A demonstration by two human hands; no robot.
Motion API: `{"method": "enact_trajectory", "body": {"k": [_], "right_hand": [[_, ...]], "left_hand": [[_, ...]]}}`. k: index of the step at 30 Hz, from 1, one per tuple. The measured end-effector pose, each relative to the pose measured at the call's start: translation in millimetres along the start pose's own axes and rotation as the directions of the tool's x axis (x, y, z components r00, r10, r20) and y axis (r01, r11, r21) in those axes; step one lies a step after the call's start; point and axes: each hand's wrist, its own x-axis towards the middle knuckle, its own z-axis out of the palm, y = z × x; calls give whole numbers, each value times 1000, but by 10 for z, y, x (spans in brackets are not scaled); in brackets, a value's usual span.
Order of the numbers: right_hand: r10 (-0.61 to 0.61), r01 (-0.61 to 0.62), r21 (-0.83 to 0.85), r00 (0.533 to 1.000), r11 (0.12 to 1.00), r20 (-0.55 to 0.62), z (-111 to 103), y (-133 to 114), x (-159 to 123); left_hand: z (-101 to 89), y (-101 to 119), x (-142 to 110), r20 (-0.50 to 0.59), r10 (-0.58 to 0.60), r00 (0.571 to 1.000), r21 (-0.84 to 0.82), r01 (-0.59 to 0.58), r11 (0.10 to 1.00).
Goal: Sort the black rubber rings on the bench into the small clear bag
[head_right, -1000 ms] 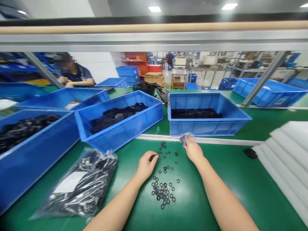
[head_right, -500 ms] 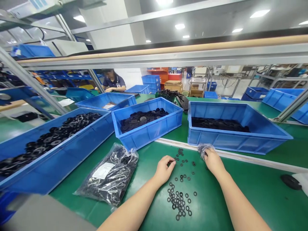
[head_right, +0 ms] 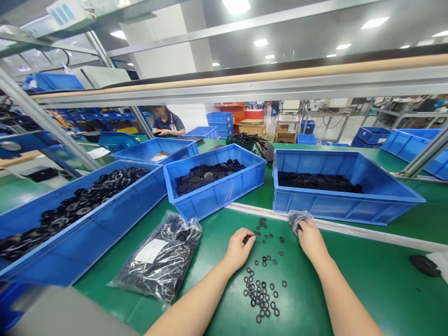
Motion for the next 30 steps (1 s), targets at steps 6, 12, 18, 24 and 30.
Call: {"method": "enact_trajectory", "body": {"k": [6, 12, 18, 24, 30], "right_hand": [[-17, 17, -2, 996, 1000, -86, 43, 27, -104], [-12, 10, -24, 997, 1000, -81, 86, 56, -159], [-6, 6, -10, 1000, 1000, 12, 9, 35, -170], [1, -4, 26, 996, 1000, 94, -75, 23, -175], [31, -32, 28, 999, 999, 38, -32, 30, -143]], "left_hand": [[3, -9, -4, -9, 10, 1000, -11, -10, 1000], [20, -28, -3, -8, 1, 1000, -19, -1, 1000], [18, -32, 1, -11, 12, 1000, -12, -12, 1000], [15, -26, -3, -8, 11, 1000, -19, -11, 1000], [14, -23, 6, -12, 13, 1000, -5, -13, 1000]]}}
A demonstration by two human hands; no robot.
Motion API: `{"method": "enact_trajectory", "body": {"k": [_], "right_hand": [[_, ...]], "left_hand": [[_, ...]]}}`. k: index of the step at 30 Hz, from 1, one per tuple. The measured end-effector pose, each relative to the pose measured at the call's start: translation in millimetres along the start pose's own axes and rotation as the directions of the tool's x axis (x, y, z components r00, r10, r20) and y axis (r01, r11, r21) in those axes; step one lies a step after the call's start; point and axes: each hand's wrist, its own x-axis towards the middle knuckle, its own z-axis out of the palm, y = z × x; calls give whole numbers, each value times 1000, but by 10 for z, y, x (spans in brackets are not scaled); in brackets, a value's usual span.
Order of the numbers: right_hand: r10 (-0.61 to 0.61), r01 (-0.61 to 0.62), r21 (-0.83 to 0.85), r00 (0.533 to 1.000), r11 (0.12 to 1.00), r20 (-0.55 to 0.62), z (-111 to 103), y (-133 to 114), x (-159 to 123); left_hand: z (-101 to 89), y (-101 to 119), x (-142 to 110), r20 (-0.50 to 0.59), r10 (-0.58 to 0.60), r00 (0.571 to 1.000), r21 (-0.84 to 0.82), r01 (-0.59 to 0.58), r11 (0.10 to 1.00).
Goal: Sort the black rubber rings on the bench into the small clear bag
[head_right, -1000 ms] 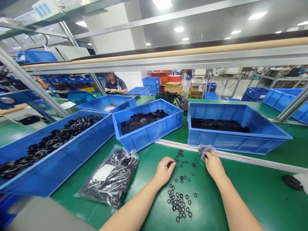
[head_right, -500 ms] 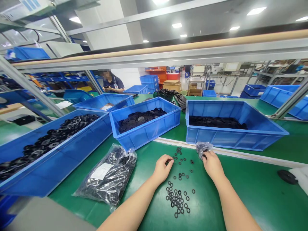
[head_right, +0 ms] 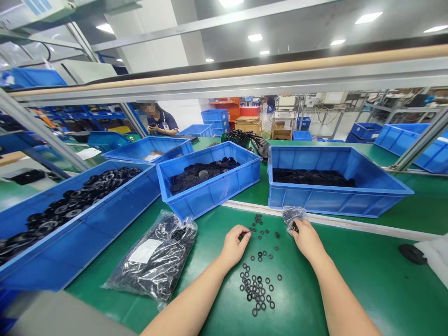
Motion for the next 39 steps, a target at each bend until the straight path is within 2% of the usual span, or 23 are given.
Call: {"method": "enact_trajectory", "body": {"k": [3, 6, 8, 10, 11, 12, 13, 15, 16, 17, 18, 20, 22, 26, 30, 32, 33, 35, 37, 39], "right_hand": [[11, -10, 17, 997, 1000, -74, 35, -41, -14], [23, -12, 118, 995, 993, -96, -5, -111, -38], [85, -59, 237, 992, 970, -99, -114, -157, -39], [192, -136, 458, 978, 879, -78, -306, -208, -45], [221, -153, 619, 975, 770, -33, -432, -243, -58], [198, -146, 785, 980, 602, 31, -570, -288, -80], [120, -126, 914, 989, 385, 85, -714, -343, -112], [-101, -98, 994, 990, -43, 93, -985, -475, -190], [-189, -100, 976, 980, -193, 63, -1098, -544, -227], [-247, -104, 951, 969, -291, 30, -1187, -609, -257], [-279, -108, 930, 960, -352, 6, -1251, -666, -277], [-311, -118, 904, 950, -411, -18, -1311, -747, -283], [-323, -124, 892, 946, -435, -25, -1309, -785, -258], [-306, -128, 915, 952, -383, 5, -1283, -774, -218], [-251, -86, 966, 968, -242, 23, -1333, -726, -249], [-253, -50, 989, 967, -139, 14, -1357, -703, -263], [-251, -20, 998, 968, -55, 5, -1359, -693, -265], [-195, 70, 970, 980, 231, -24, -1336, -682, -263], [-94, 131, 854, 991, 504, -97, -1276, -700, -257], [3, 155, 676, 974, 720, -226, -1190, -752, -251]], "left_hand": [[-12, 2, 11, 7, 10, 1000, 11, -10, 1000], [-22, -4, 19, 11, 22, 1000, 18, -22, 1000], [-25, -26, 31, 13, 25, 1000, 19, -25, 1000], [-25, -65, 49, 21, 29, 999, 22, -29, 999], [-23, -88, 58, 25, 30, 999, 24, -31, 999], [-22, -110, 65, 27, 30, 999, 27, -30, 999], [-20, -130, 71, 29, 28, 999, 30, -29, 999], [-19, -160, 77, 32, 22, 999, 37, -23, 999], [-20, -167, 79, 33, 19, 999, 44, -20, 999], [-23, -170, 80, 34, 17, 999, 52, -19, 998], [-26, -168, 81, 35, 16, 999, 61, -18, 998], [-35, -151, 83, 33, 15, 999, 76, -17, 997], [-43, -123, 84, 28, 14, 1000, 84, -16, 996], [-49, -67, 78, 6, 11, 1000, 87, -12, 996], [-48, -60, 72, 16, 7, 1000, 99, -9, 995], [-44, -75, 77, 18, 6, 1000, 95, -7, 995], [-41, -83, 81, 19, 6, 1000, 86, -8, 996], [-34, -92, 88, 16, 4, 1000, 68, -5, 998], [-34, -78, 80, 17, 7, 1000, 53, -8, 999], [-41, -37, 56, 15, 14, 1000, 44, -15, 999]]}}
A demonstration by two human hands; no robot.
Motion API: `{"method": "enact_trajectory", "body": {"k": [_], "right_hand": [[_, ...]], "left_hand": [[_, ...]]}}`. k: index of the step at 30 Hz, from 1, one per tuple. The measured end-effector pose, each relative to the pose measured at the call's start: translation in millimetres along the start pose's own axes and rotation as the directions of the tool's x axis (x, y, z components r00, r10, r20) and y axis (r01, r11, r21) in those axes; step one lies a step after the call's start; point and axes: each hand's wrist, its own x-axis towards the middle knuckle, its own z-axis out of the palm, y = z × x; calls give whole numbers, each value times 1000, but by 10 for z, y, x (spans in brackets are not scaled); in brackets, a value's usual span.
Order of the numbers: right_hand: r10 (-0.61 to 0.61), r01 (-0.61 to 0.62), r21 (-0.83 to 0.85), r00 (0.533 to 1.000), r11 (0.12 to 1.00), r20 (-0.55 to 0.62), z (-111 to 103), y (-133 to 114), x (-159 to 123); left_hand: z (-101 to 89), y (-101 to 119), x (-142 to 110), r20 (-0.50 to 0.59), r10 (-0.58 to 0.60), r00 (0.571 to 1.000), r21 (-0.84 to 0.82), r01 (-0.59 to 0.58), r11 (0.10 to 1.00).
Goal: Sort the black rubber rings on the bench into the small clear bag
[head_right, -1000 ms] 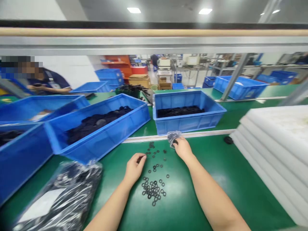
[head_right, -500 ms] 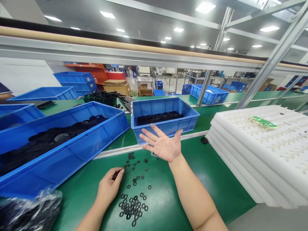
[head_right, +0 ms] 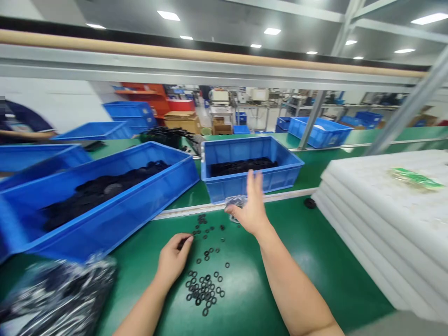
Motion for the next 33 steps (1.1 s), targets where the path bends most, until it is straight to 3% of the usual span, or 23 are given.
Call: {"method": "enact_trajectory", "body": {"k": [3, 6, 10, 15, 21, 24, 26, 29, 33], "right_hand": [[-150, 84, -403, 979, 911, -135, 166, 27, -9], [-283, 175, -588, 954, 790, -96, 287, 45, 15], [-347, 249, -599, 936, 761, -52, 361, 18, 15], [-343, 258, -580, 938, 773, -40, 336, 53, -44], [-275, 199, -504, 958, 841, -81, 17, 162, -54], [-237, 158, -476, 965, 865, -111, -182, 183, -16], [-211, 126, -449, 966, 884, -146, -288, 184, 12], [-202, 116, -413, 964, 903, -171, -390, 150, 19], [-260, 172, -430, 953, 886, -155, -455, 73, -28]], "left_hand": [[-4, 58, -32, -3, 5, 1000, -5, -5, 1000], [11, 56, -39, -5, -3, 1000, -4, 3, 1000], [24, 42, -54, -15, -16, 1000, -6, 16, 1000], [21, 38, -50, 1, -13, 1000, -3, 13, 1000], [-28, 148, 20, -67, 56, 996, -5, -57, 998], [6, 358, 260, -4, 154, 988, -8, -154, 988], [132, 540, 511, 85, 150, 985, -34, -147, 989], [490, 792, 895, 210, 3, 978, -59, 10, 998], [1032, 868, 1225, 213, -157, 964, 27, 155, 988]]}}
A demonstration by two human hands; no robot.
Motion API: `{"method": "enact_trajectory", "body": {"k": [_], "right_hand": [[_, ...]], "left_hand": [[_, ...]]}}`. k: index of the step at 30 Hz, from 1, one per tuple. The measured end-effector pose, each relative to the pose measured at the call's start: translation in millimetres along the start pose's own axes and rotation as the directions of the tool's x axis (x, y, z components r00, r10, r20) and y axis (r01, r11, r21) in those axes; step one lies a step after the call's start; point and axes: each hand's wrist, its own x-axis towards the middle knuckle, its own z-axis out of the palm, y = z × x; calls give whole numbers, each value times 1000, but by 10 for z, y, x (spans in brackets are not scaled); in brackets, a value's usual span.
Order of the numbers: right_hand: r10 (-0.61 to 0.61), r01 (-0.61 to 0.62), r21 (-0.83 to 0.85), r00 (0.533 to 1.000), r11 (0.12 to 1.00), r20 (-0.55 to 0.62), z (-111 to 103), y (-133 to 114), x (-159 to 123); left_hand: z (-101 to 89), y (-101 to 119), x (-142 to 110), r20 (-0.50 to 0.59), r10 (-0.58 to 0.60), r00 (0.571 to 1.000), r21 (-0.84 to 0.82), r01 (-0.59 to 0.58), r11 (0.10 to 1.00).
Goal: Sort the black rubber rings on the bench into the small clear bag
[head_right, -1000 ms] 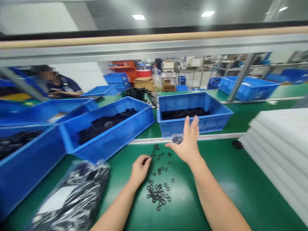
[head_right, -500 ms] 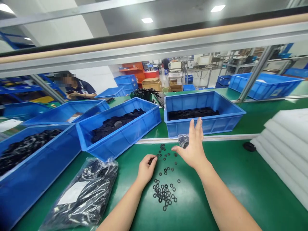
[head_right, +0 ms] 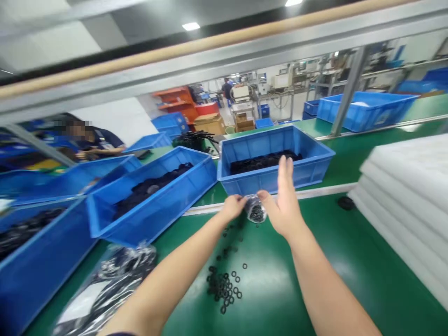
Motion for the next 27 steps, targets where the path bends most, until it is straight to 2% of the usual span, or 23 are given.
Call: {"method": "enact_trajectory", "body": {"k": [2, 5, 10, 16, 22, 27], "right_hand": [[-14, 14, 0, 1000, 1000, -7, -14, -1, -2], [-16, 17, 16, 1000, 1000, -3, 6, 10, 9], [35, -36, 59, 999, 998, 27, 64, 30, 25], [113, -115, 126, 993, 985, 22, 111, 40, 36], [156, -164, 213, 986, 963, 53, 216, 20, 71], [155, -175, 197, 981, 965, 113, 243, -26, 82]], "left_hand": [[178, -57, 117, -14, -66, 998, 19, 66, 998], [360, -145, 141, -27, -115, 993, -14, 114, 993], [443, -158, 48, -21, -130, 991, -198, 123, 972], [235, -178, -10, 40, -188, 981, -418, 187, 889], [-35, -317, -123, 26, -272, 962, -504, 248, 827], [-163, -357, -178, -37, -227, 973, -594, 161, 788]]}}
